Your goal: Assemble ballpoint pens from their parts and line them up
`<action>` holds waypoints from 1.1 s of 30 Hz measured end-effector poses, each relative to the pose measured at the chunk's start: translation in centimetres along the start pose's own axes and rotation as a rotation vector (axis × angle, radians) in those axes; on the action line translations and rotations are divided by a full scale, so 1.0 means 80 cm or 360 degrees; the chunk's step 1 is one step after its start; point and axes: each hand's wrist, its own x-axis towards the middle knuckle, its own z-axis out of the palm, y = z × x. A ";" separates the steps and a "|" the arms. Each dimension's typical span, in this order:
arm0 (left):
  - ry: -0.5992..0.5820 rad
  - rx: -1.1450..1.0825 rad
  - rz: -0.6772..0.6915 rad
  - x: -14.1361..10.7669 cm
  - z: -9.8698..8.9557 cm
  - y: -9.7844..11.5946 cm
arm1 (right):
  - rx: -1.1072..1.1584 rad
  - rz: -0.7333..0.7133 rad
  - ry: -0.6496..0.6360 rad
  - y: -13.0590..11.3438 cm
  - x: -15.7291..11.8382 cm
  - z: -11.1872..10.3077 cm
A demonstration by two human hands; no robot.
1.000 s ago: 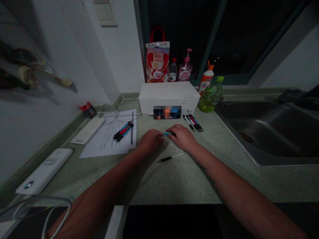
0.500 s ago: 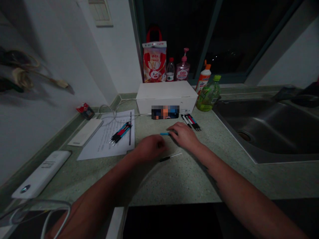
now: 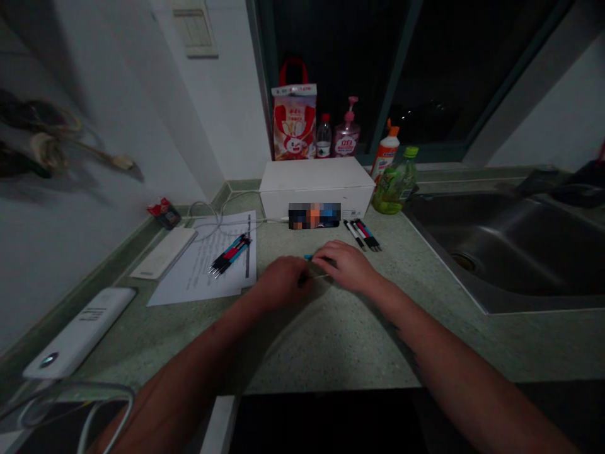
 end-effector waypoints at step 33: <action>0.0448 -0.0244 -0.0189 0.022 0.018 -0.055 | -0.0261 0.0230 -0.0304 0.011 0.000 -0.017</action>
